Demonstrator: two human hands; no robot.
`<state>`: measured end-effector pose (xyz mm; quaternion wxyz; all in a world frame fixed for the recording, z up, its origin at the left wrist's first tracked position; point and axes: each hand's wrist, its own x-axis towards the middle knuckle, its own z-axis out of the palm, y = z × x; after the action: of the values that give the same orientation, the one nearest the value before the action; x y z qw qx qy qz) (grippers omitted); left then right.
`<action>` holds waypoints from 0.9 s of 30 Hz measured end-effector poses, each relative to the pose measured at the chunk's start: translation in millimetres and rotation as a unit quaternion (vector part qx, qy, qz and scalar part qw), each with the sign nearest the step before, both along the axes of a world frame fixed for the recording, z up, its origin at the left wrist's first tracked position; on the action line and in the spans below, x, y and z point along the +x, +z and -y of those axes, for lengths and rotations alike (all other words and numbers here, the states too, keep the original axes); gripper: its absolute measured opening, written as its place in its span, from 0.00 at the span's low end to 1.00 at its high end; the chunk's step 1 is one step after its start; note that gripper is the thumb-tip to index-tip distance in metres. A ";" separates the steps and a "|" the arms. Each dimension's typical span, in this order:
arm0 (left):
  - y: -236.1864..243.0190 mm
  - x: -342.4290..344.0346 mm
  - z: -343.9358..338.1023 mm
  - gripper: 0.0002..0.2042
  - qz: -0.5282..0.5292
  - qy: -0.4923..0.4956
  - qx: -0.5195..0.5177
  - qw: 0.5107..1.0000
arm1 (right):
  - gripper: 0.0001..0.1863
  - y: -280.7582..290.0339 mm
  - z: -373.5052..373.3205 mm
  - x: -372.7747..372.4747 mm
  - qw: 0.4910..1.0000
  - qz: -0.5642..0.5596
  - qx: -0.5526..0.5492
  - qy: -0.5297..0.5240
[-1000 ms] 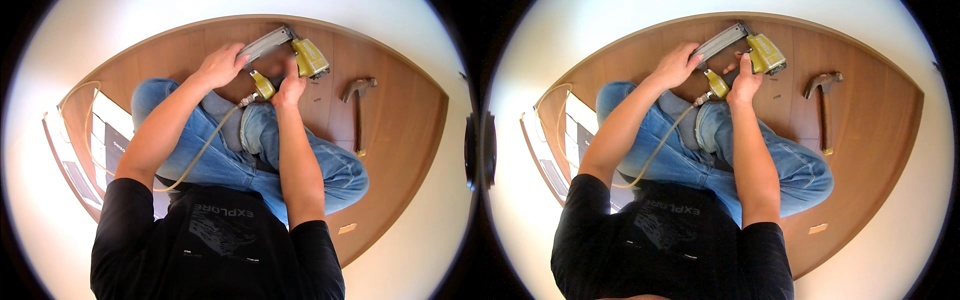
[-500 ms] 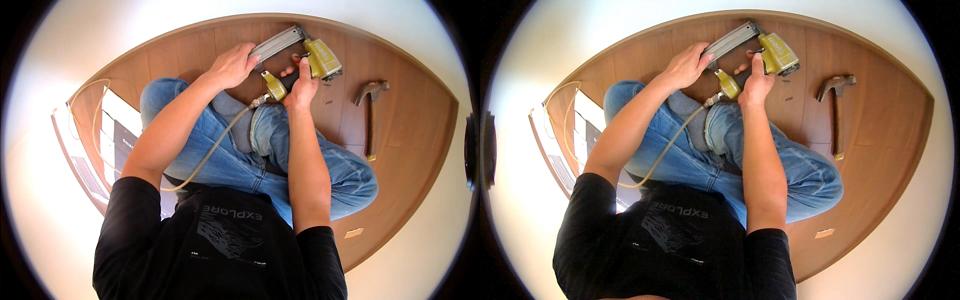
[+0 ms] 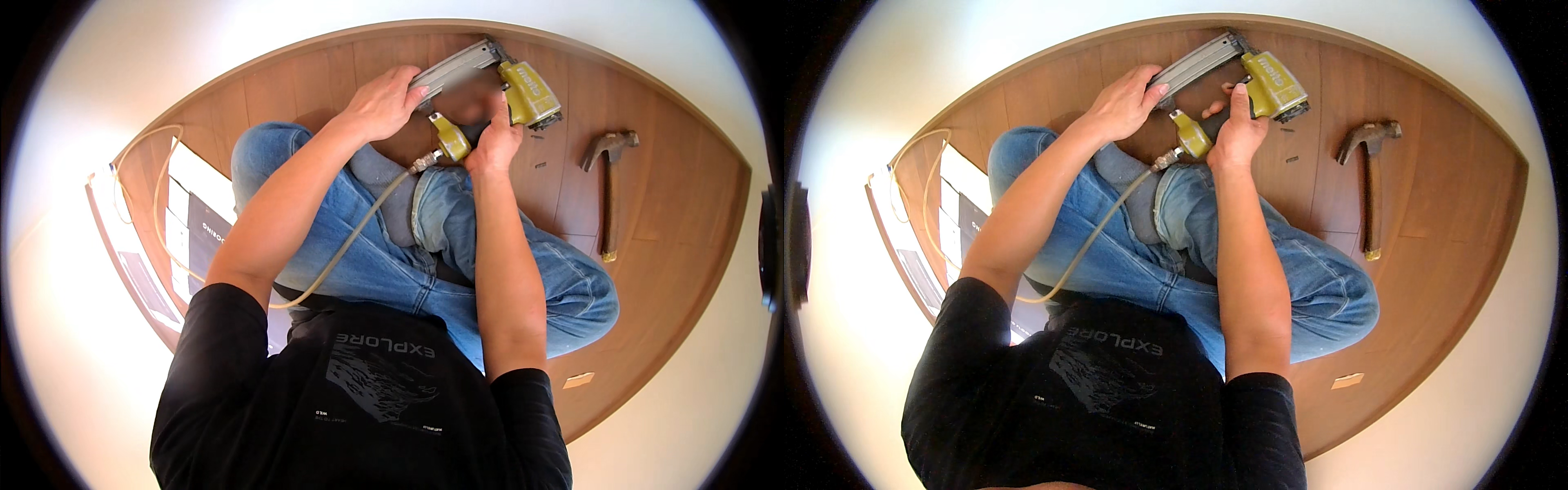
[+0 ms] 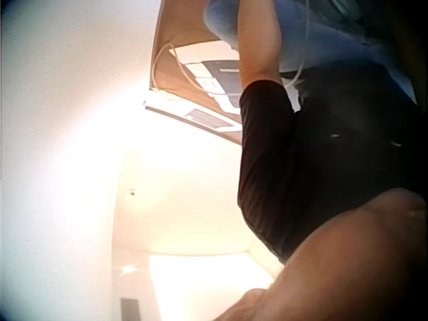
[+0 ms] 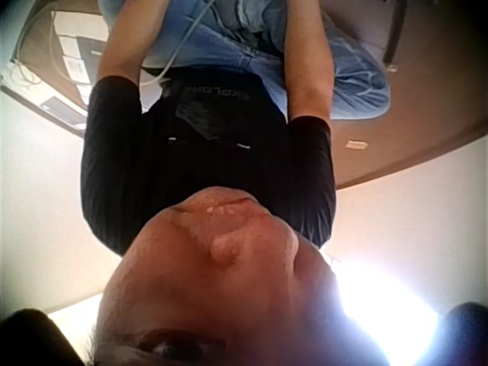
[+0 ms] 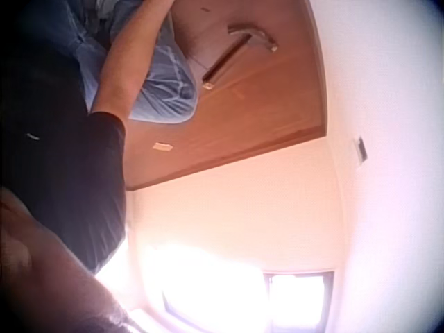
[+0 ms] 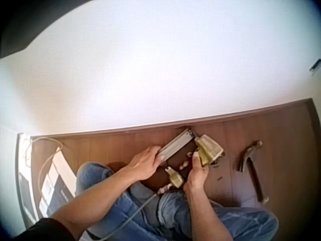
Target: The person installs wood flooring by positioning a wood panel near a wall, using a nail gun to secure it, and then hammering the panel into place.
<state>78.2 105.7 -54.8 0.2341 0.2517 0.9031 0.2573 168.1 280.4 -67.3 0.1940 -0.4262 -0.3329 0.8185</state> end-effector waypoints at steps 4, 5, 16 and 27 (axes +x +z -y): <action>1.0 0.2 -0.6 0.24 0.005 -0.001 -0.003 1.000 | 0.11 -0.1 0.1 1.4 1.000 -0.006 -0.017 -0.008; 0.9 0.0 -0.9 0.24 0.001 -0.003 -0.003 1.000 | 0.11 -0.2 -0.3 1.7 1.000 -0.008 -0.021 -0.008; 7.5 1.9 1.0 0.25 0.000 0.000 -0.018 1.000 | 0.12 -2.6 0.3 7.0 1.000 -0.003 -0.011 -0.001; 32.0 -13.3 6.2 0.29 0.124 0.016 0.023 0.992 | 0.11 18.4 1.6 24.1 0.999 -0.003 -0.035 -0.014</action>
<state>64.9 99.4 -22.8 0.3344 0.2085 0.8647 0.3115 192.1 278.8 -48.9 0.1914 -0.4348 -0.2972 0.8283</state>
